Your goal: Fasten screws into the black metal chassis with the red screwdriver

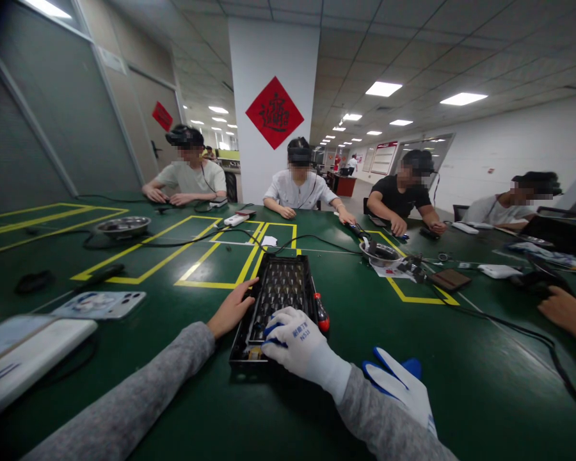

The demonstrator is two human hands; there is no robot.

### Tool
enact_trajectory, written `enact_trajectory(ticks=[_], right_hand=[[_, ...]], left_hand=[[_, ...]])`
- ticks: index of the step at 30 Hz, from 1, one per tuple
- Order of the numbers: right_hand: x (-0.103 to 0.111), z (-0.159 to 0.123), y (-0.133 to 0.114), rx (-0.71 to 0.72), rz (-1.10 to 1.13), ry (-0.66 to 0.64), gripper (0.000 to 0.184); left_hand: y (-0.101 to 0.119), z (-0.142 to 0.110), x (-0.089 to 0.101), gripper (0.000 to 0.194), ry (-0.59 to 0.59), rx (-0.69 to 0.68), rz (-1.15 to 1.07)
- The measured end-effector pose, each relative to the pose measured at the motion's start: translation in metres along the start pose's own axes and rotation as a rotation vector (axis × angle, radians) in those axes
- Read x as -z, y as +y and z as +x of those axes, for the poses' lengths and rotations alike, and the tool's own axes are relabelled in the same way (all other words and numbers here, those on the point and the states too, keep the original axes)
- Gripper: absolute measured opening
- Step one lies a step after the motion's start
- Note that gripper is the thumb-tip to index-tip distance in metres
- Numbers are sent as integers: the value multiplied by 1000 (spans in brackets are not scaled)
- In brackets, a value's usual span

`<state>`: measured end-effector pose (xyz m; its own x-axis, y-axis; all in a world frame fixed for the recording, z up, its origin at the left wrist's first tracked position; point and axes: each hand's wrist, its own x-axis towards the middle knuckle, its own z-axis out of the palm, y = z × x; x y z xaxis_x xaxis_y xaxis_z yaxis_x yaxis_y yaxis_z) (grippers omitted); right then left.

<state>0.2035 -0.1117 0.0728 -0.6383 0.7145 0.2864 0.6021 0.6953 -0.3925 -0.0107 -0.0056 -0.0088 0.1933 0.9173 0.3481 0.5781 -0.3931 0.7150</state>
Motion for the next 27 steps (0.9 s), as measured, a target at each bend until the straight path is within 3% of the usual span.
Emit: enact_trajectory(ticks=[10,19,27], right_hand=[[1,1,-1,5,-5,-39,18],[-6,0,6,27,-29,40,17],[-7,1,7,65,-58,8,18]], left_hand=[[1,0,0,51,13,-5,-4],[2,-1,0,51,13,0,-7],[4,-1,1,50,12,-2,-2]])
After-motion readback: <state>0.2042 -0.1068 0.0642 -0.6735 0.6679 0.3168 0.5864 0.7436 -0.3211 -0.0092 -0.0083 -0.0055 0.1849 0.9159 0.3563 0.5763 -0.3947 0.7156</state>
